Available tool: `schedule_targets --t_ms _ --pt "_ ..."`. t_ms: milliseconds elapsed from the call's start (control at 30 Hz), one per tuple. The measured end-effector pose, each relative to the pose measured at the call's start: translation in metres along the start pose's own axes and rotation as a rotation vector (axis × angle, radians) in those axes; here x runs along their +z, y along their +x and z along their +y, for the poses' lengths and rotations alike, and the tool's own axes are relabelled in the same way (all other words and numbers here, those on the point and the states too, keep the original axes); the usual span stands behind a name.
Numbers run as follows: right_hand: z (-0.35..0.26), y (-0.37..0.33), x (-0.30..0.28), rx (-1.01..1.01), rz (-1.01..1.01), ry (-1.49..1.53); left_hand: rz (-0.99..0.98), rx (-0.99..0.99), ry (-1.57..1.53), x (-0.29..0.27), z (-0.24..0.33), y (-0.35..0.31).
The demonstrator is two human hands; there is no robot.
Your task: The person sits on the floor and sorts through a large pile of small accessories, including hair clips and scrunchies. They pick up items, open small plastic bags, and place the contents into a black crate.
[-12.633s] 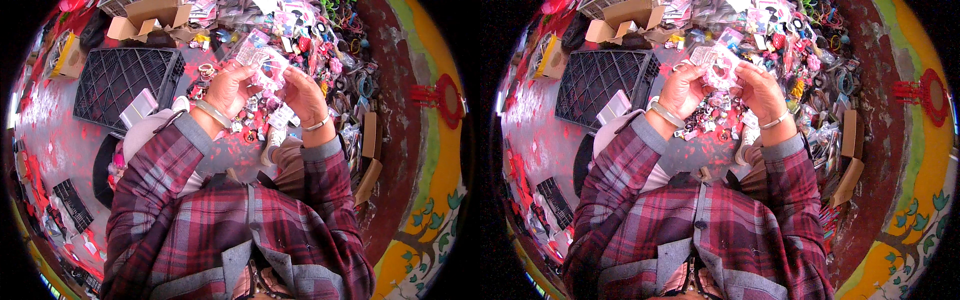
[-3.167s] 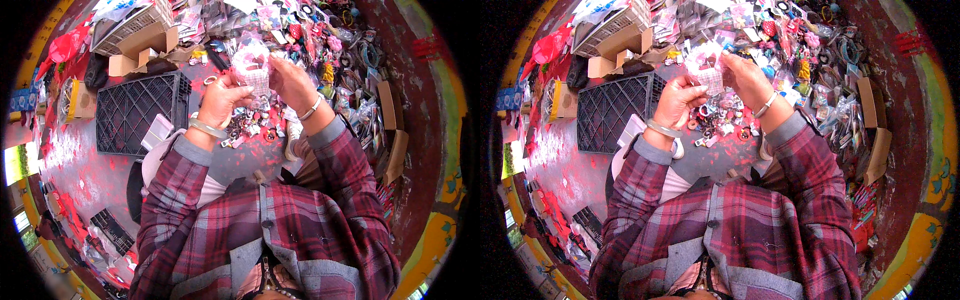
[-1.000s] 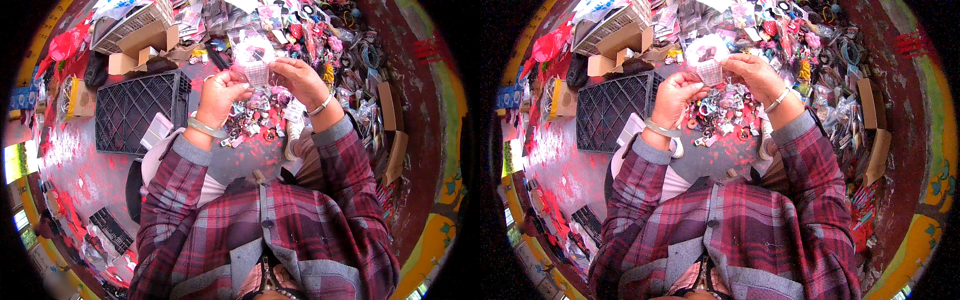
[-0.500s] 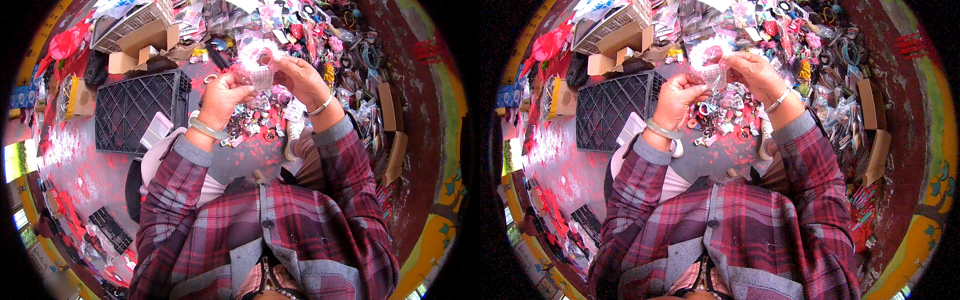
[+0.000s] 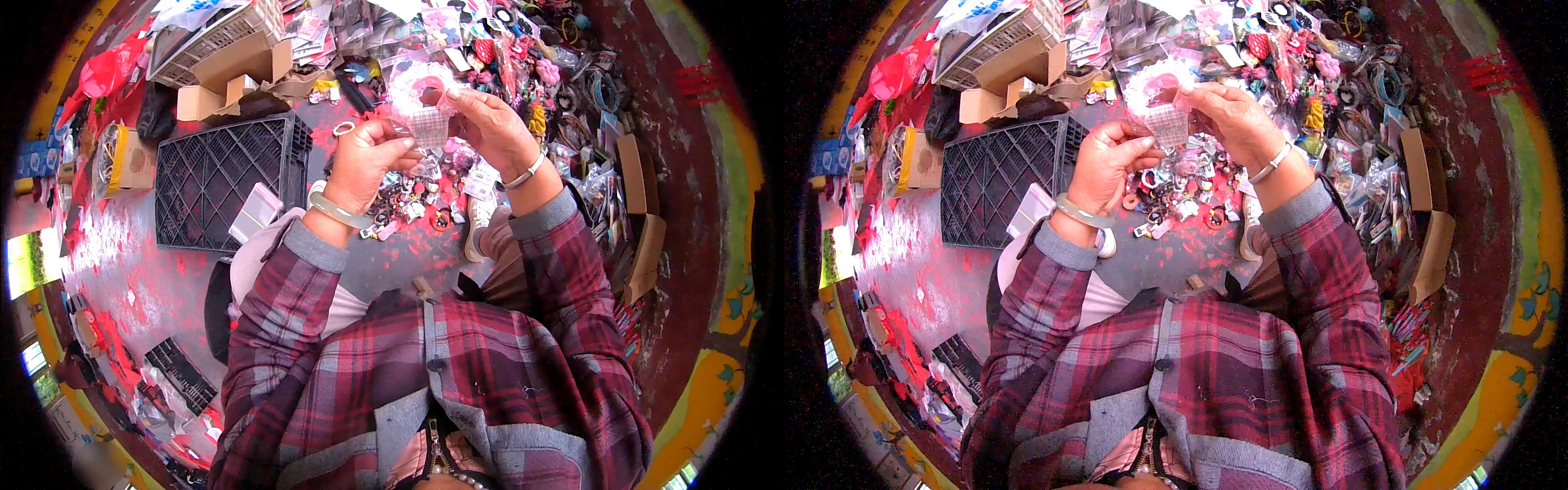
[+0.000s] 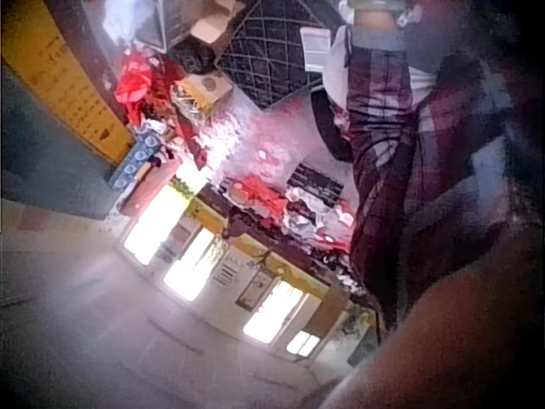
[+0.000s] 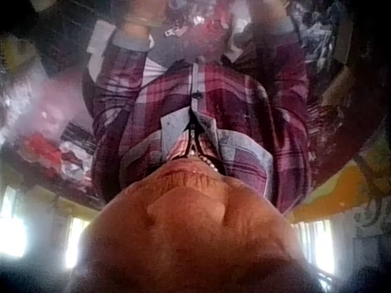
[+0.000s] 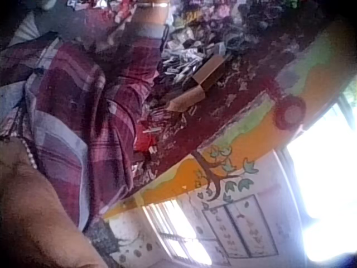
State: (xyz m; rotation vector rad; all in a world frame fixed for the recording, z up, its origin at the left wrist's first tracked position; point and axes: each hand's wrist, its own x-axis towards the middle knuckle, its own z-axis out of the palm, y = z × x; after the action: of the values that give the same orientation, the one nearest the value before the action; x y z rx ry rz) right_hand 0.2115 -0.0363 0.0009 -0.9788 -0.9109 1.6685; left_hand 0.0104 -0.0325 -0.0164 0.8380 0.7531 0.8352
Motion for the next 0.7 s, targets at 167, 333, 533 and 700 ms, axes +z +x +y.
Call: schedule_targets --t_ms 167,333,533,700 --pt "-0.0062 -0.0025 0.0068 0.005 0.026 -0.009 -0.025 0.0 0.021 -0.0001 -0.0023 0.0011" --pt "-0.007 -0.0016 0.0062 -0.02 -0.031 -0.027 -0.037 0.018 0.098 -0.0002 -0.0024 0.0003" --pt "-0.0017 -0.0004 0.0026 -0.021 0.023 0.021 -0.038 0.001 0.155 0.0008 -0.0018 -0.0007" --pt "-0.0084 -0.0026 0.0104 -0.053 0.057 -0.008 -0.108 -0.018 0.222 0.001 -0.0044 -0.001"
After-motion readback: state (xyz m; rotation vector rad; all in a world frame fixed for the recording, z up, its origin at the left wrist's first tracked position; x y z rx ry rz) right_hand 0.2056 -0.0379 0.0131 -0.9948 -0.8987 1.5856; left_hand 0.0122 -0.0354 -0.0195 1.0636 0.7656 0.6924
